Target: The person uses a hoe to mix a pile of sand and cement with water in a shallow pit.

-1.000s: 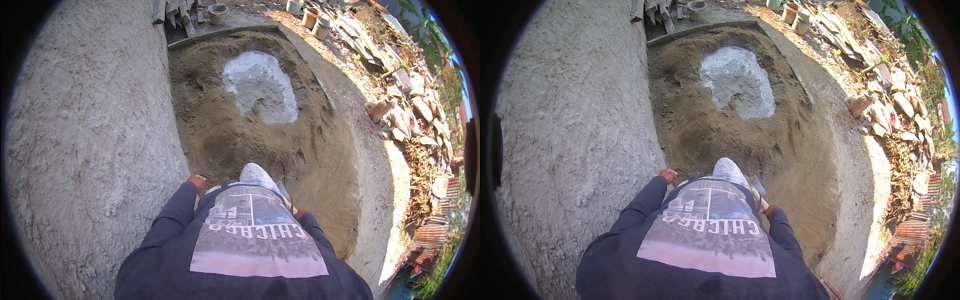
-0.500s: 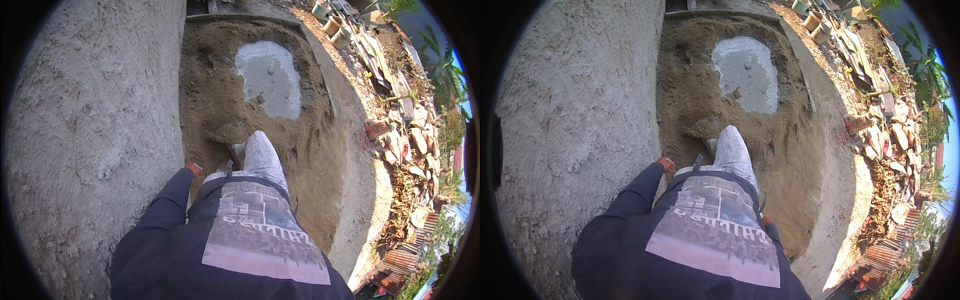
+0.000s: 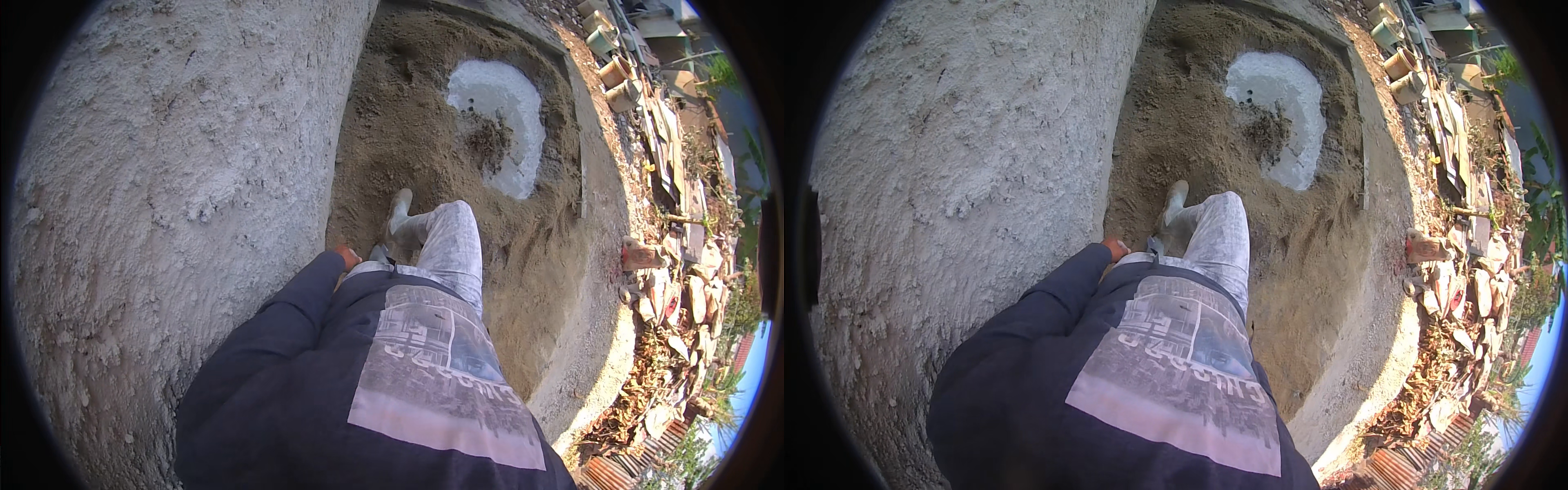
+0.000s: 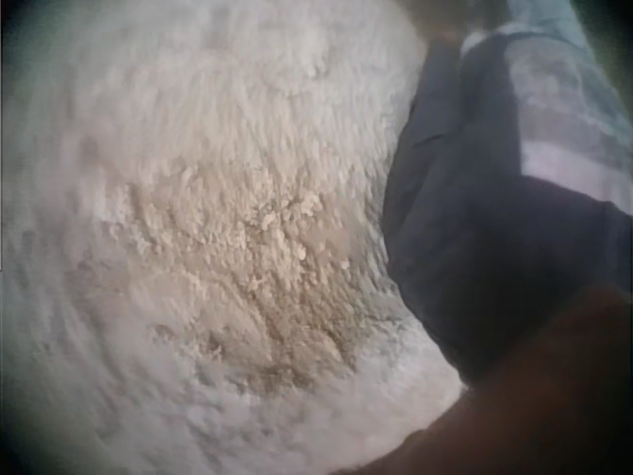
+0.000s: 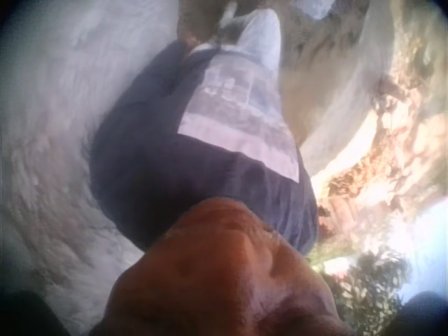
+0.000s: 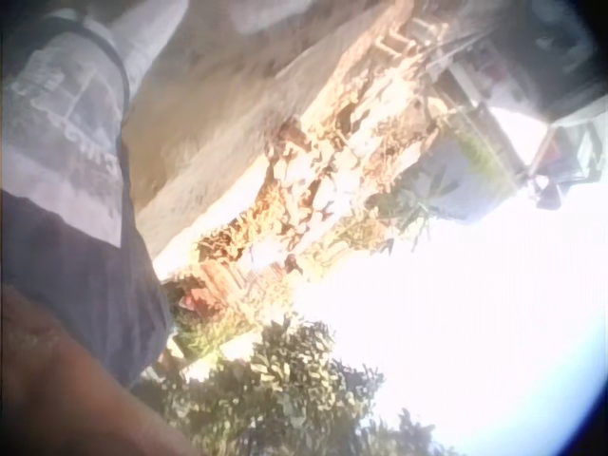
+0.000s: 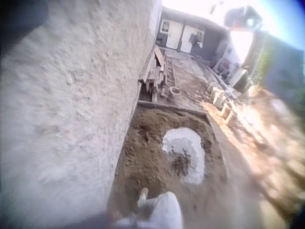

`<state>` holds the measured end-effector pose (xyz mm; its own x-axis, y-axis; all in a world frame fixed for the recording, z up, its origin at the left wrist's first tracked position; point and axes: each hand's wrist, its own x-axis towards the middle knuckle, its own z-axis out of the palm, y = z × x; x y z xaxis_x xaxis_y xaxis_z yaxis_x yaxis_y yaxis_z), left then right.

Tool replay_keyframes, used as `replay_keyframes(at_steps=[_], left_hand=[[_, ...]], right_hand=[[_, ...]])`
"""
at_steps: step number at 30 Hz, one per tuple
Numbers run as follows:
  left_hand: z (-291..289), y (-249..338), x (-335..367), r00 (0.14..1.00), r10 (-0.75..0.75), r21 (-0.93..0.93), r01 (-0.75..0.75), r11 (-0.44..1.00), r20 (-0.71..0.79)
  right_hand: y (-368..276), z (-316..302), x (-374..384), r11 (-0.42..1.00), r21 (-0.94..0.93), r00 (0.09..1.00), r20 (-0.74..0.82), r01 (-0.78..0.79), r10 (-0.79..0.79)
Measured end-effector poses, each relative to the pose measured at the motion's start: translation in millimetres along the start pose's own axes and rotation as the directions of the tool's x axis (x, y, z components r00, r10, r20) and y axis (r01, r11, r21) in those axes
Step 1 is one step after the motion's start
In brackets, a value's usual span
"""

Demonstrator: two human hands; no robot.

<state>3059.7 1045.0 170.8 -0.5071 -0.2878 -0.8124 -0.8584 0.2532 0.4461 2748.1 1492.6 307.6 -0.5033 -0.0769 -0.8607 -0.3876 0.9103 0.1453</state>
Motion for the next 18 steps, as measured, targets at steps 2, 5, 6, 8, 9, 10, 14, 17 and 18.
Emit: replay_keyframes(at_steps=[2, 5, 6, 8, 9, 10, 14, 17, 18], left_hand=[[-3, 8, -7, 0.998, -0.059, -0.055, 0.061, 0.997, 0.036], [-12, -22, -4, 0.997, -0.076, -0.059, 0.078, 0.995, 0.029], [-11, -36, -1, 0.998, -0.053, -0.006, 0.053, 0.999, 0.024], [-20, -56, 8, 0.993, -0.07, -0.063, 0.064, 0.996, -0.091], [-33, -57, 16, 0.974, -0.115, -0.173, 0.082, 0.982, -0.196], [-47, -54, 19, 0.974, -0.113, -0.163, 0.081, 0.983, -0.198], [-68, -10, 22, 0.964, -0.094, -0.498, -0.044, 0.866, -0.248], [-83, -6, 28, 0.956, -0.135, -0.654, -0.072, 0.753, -0.26], [-79, -10, 28, 0.957, -0.178, -0.71, -0.04, 0.703, -0.23]], right_hand=[[0, -2, 5, 1.0, 0.018, 1.0, 0.003, 0.008, -0.008], [-15, -8, 16, 0.999, 0.013, 0.999, -0.001, 0.041, -0.041], [-20, -8, 19, 0.999, 0.01, 0.999, -0.002, 0.053, -0.053], [-30, -12, 23, 0.996, 0.011, 0.996, -0.008, 0.085, -0.085], [-33, -13, 26, 0.996, 0.01, 0.996, -0.013, 0.093, -0.093], [-32, -9, 23, 0.996, 0.014, 0.996, -0.01, 0.091, -0.09], [-24, -21, 21, 0.998, 0.019, 0.997, -0.047, 0.056, -0.055], [-30, -18, 17, 0.998, 0.004, 0.997, -0.045, 0.067, -0.067], [-33, -15, 15, 0.998, 0.001, 0.997, -0.042, 0.07, -0.07]])
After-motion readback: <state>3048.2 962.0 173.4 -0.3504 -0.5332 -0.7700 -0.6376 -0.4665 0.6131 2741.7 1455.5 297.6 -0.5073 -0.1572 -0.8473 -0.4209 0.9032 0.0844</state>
